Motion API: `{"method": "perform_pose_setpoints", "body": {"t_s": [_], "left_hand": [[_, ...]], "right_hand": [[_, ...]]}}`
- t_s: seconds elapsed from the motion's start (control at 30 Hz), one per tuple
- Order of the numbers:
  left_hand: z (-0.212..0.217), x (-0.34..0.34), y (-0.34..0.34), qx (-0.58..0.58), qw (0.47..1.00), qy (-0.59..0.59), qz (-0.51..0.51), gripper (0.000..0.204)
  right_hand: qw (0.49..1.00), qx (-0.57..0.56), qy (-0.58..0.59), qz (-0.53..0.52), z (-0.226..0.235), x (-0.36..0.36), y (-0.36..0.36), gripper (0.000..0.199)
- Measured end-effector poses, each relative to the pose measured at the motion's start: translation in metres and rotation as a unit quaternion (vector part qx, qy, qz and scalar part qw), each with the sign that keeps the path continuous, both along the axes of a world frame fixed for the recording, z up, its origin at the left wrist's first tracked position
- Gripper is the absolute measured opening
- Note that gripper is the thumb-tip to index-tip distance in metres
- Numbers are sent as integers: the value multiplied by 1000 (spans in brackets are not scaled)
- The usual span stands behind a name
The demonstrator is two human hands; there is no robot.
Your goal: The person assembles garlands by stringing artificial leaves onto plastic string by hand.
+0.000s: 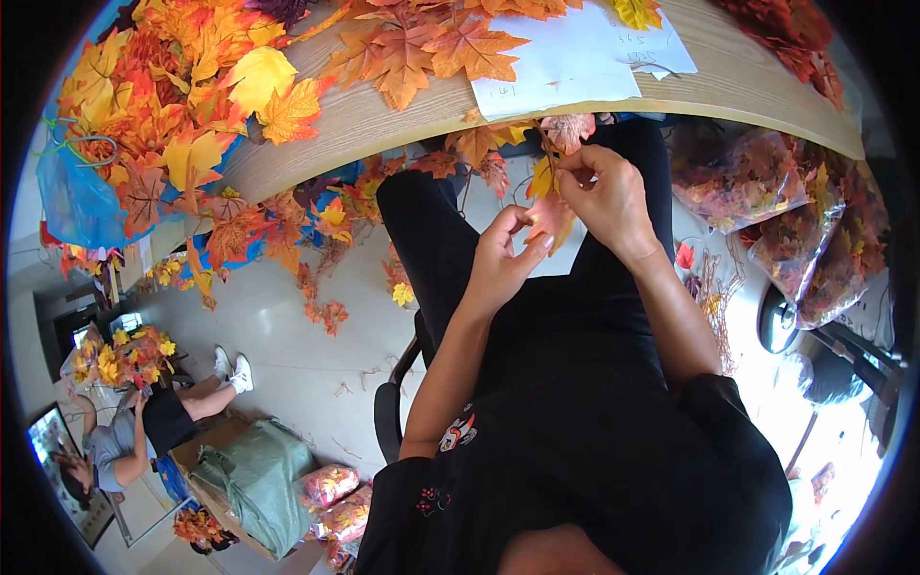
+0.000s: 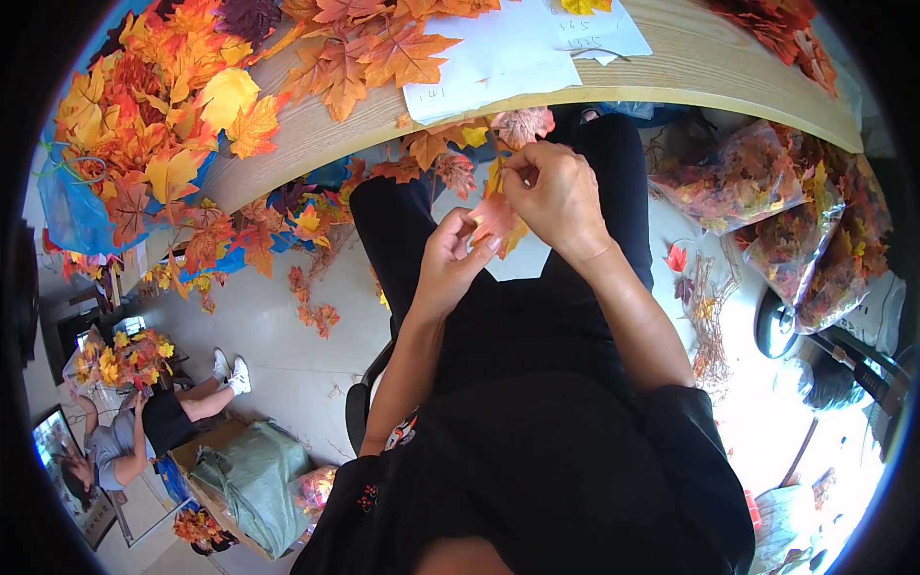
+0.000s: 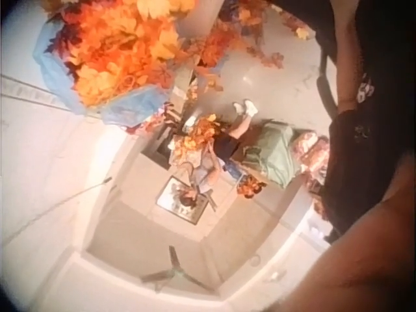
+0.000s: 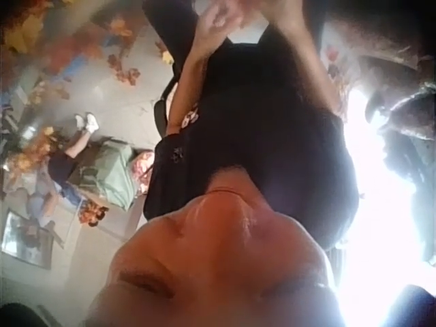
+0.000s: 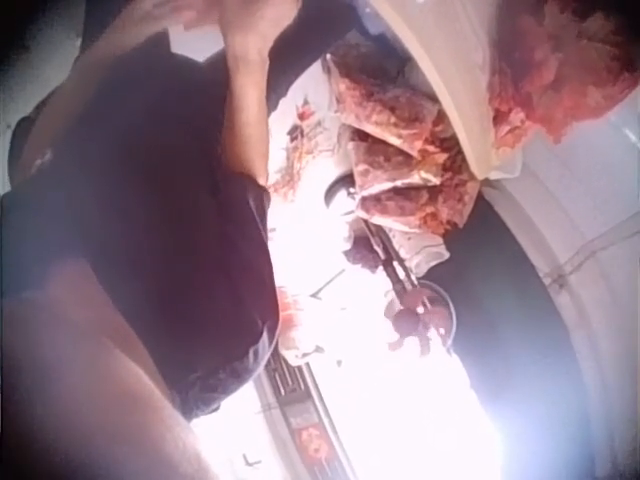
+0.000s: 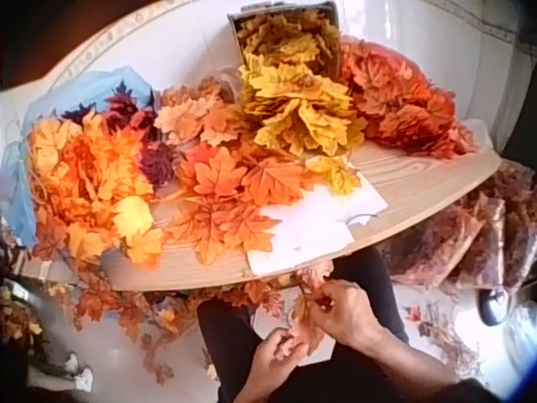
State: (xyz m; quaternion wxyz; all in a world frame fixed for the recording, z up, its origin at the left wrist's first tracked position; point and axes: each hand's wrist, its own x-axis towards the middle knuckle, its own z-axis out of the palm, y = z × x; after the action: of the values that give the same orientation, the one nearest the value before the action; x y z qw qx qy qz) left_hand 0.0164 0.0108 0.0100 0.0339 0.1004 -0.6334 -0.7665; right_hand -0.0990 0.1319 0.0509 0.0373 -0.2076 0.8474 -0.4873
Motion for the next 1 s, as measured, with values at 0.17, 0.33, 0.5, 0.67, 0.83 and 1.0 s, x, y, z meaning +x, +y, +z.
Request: {"method": "perform_pose_setpoints", "body": {"t_s": [0.17,0.33,0.5,0.67,0.83,1.0], "left_hand": [[2,-1,-10,142,989,-9,33,12],[27,-9,-3,261,956,-117,67,14],[19,-9,-3,384,902,-199,21,17],[12,-17,-1,370,908,-182,78,16],[9,-23,-3,339,912,-213,87,21],[4,-25,-7,349,904,-210,128,30]], "right_hand": [[989,75,130,-3,-9,-10,2,6],[936,202,288,25,-8,-9,-2,3],[898,285,318,103,-42,-9,-13,8],[921,220,236,217,30,-13,0,22],[966,37,220,129,128,-77,24,10],[942,16,283,-181,165,-199,83,15]]}}
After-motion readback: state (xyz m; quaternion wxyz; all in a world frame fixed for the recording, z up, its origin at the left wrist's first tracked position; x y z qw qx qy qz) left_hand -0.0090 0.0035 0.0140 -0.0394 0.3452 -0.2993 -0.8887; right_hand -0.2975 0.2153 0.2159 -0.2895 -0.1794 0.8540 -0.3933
